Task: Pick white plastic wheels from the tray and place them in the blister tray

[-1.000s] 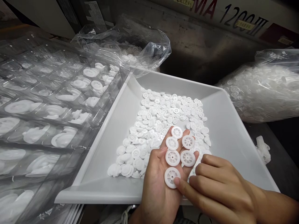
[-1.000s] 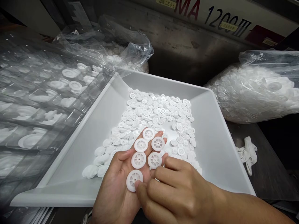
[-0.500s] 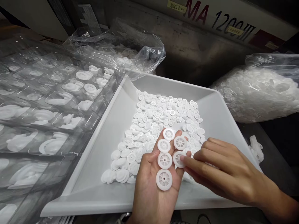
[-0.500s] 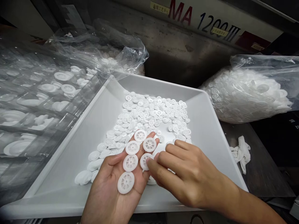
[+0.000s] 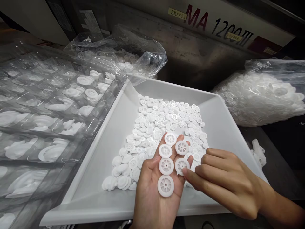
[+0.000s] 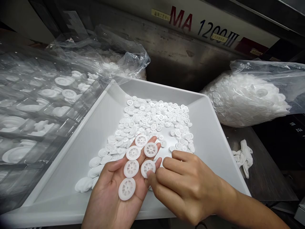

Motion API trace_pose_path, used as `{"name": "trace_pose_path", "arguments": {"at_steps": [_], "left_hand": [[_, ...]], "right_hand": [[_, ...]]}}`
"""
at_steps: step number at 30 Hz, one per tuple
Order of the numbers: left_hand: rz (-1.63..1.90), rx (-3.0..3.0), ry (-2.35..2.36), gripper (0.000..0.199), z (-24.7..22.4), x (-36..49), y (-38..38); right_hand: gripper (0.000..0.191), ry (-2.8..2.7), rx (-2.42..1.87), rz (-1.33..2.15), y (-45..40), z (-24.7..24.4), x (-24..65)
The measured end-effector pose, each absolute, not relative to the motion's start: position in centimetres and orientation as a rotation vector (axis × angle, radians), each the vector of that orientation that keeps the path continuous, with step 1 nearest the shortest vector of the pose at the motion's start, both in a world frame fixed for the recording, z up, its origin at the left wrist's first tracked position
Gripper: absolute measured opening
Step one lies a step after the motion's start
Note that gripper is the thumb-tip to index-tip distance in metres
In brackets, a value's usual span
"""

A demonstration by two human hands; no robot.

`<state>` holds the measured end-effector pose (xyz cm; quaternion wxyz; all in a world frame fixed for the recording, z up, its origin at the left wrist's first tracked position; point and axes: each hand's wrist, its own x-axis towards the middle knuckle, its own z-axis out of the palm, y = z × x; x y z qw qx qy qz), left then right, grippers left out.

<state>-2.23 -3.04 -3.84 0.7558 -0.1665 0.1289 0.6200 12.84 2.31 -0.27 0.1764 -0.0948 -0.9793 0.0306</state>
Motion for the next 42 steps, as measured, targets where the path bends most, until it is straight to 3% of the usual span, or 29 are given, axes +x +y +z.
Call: {"name": "trace_pose_path", "arguments": {"at_steps": [16, 23, 34, 42], "left_hand": [[1.331, -0.391, 0.300, 0.059, -4.0, -2.2, -3.0], [1.349, -0.354, 0.087, 0.039, -4.6, -2.4, -3.5], [1.275, -0.371, 0.119, 0.040, -3.7, -2.5, -3.3], [1.255, -0.494, 0.279, 0.036, -2.6, -2.3, -2.9]], "right_hand": [[0.025, -2.755, -0.266, 0.161, 2.6, -0.7, 13.1], [0.032, -2.484, -0.476, 0.486, 2.5, -1.3, 13.4], [0.037, -2.481, -0.549, 0.324, 2.7, -2.0, 13.4], [0.023, -2.445, -0.680, 0.230, 2.8, -1.4, 13.0]]}}
